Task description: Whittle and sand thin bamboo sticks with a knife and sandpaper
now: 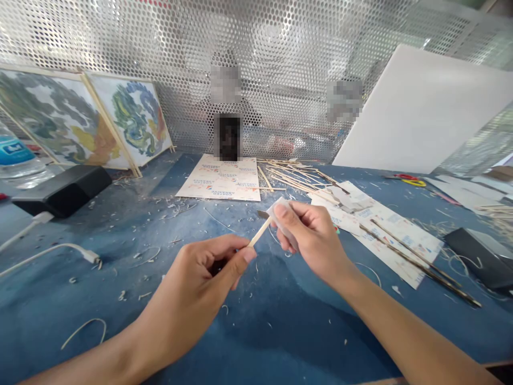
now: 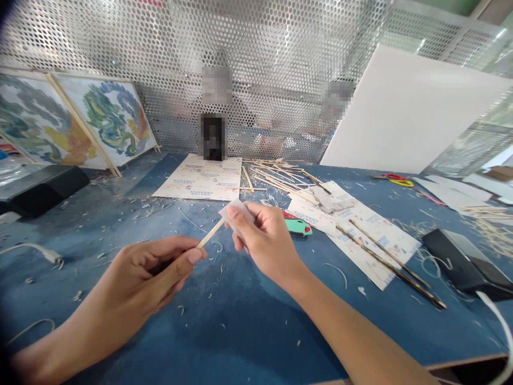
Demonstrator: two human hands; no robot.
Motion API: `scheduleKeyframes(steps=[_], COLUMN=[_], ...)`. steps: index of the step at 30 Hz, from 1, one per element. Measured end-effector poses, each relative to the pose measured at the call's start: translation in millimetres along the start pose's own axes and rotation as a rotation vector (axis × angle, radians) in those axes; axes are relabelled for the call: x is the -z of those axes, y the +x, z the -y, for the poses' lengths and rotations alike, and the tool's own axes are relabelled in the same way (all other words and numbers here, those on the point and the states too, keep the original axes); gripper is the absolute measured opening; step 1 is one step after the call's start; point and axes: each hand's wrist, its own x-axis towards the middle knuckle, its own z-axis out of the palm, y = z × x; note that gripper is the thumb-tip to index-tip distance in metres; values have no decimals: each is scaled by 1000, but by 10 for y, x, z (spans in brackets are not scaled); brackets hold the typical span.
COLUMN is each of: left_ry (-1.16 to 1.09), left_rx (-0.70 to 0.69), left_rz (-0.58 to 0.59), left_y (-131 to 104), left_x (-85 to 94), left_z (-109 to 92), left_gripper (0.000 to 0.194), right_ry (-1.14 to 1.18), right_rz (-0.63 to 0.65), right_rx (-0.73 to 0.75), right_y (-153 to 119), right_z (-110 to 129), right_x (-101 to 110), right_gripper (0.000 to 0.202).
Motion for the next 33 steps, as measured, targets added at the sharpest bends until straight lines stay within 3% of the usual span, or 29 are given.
scheduleKeyframes(steps=[4,6,9,10,14,15,20,24,26,33], left_ry=[-3,-13,-18,-14,11,12,6,49,75,126], left_rx=[-11,-13,-20,-24,-15,-13,-30,-28,-38,-11], left_rz=[30,28,5,-1,21,20,-15,-2,18,114], left_y=[5,9,7,6,15,21,51,48,41,-6], left_x=[12,9,1,1,13,16,14,16,16,-9], left_z=[-6,-11,-25,-31,-46,-44,-6,5,11,-21], left_gripper=[32,32,29,27,21,21,24,30,33,36], right_ry=[-43,-44,2,9,-11,-19,0,24,10,72], right_rz=[184,125,-64,-59,221,236,-3,120,115,-286], right_rx=[-54,-33,36,34,-62,-62,19,-42,-30,189], right_y=[-37,-29,-6,-6,-37,-37,8,-39,-56,120], right_z=[0,7,25,28,21,16,-10,-17,-1,71], right_x=[-41,-20,21,22,-29,-35,-20,-82,-74,228], right_gripper=[47,46,42,41,42,43,44,46,49,42])
